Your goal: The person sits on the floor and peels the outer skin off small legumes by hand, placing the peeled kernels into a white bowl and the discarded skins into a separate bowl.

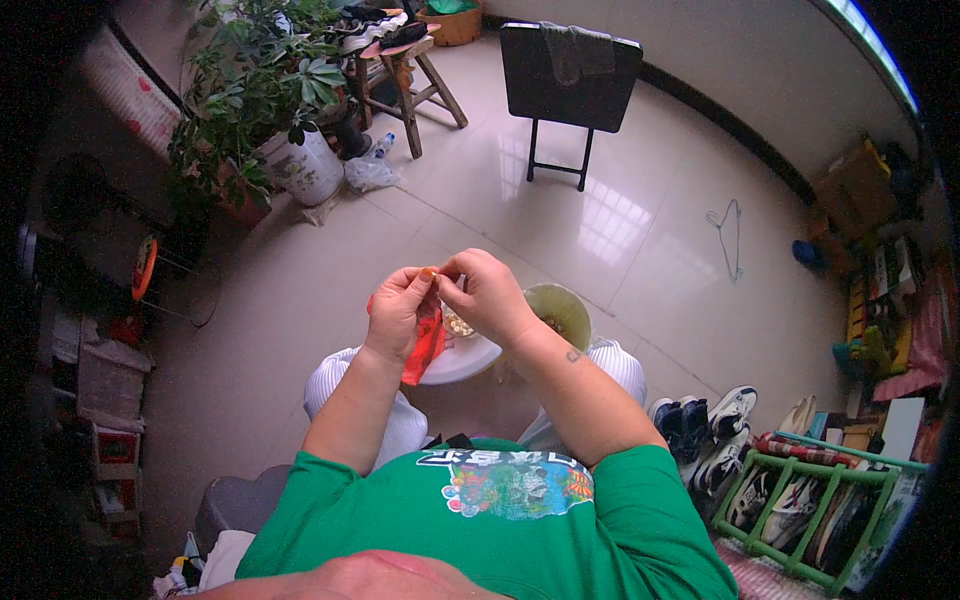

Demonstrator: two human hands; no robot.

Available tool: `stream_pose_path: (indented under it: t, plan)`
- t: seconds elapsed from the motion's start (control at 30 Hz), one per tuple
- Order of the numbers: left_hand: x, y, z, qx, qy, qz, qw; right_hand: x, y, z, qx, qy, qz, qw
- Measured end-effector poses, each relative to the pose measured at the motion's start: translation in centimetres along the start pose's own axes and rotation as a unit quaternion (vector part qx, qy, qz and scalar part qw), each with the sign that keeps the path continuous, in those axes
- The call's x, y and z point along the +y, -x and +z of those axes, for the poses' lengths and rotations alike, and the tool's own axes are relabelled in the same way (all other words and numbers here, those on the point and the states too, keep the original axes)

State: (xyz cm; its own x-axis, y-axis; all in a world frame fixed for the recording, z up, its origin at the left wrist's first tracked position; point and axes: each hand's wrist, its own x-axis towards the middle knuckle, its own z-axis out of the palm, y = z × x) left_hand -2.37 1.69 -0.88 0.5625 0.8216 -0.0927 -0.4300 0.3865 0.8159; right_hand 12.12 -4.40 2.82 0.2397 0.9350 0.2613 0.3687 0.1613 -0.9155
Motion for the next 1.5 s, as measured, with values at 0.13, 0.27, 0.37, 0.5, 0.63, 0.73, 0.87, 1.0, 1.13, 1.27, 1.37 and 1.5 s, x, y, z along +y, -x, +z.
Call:
stream_pose_path:
  t: [0.13,0.27,0.37,0.5,0.63,0.73,0.87,1.0,1.13,1.27,1.37,1.5]
  plan:
    - [0.2,0.0,-0.3,-0.013,-0.008,0.002,1.000,0.1,-0.2,-0.1,0.006,-0.006,-0.015,1.000]
    - [0.3,0.3,0.4,-0.014,0.005,0.005,1.000,0.3,-0.1,-0.2,-0.008,-0.040,0.010,0.999]
    - [0.1,0.5,0.1,-0.032,0.022,0.016,0.999,0.7,-0.1,-0.2,-0.028,-0.078,0.038,0.996]
    - [0.0,0.4,0.3,-0.044,0.009,0.018,0.999,1.4,0.0,0.1,-0.039,-0.179,0.088,0.979]
    - [0.3,0.5,1.2,-0.028,-0.006,0.025,0.999,1.0,0.1,0.0,-0.021,-0.119,0.036,0.992]
    - [0.2,0.6,1.1,-0.032,-0.013,0.018,0.999,0.8,0.1,0.0,0.002,-0.036,0.007,0.999]
    - [0.3,0.6,1.2,-0.044,-0.011,0.020,0.999,0.4,0.0,-0.2,-0.008,-0.051,0.013,0.999]
    - [0.9,0.5,1.1,-0.079,-0.001,0.027,0.997,0.7,-0.2,-0.2,-0.048,-0.177,0.059,0.981]
    - [1.3,0.6,0.7,-0.089,0.020,-0.008,0.996,0.7,-0.4,-0.6,-0.092,-0.243,0.083,0.962]
    - [0.9,0.2,0.1,-0.070,-0.035,-0.010,0.997,1.8,-0.4,-0.1,-0.064,-0.218,0.053,0.972]
    - [0.6,0.0,-0.5,-0.090,-0.034,-0.026,0.995,1.5,-0.4,-0.4,-0.060,-0.162,0.030,0.984]
    - [0.6,0.2,-0.3,-0.090,-0.023,-0.043,0.995,0.8,-0.3,-0.9,-0.066,-0.157,0.017,0.985]
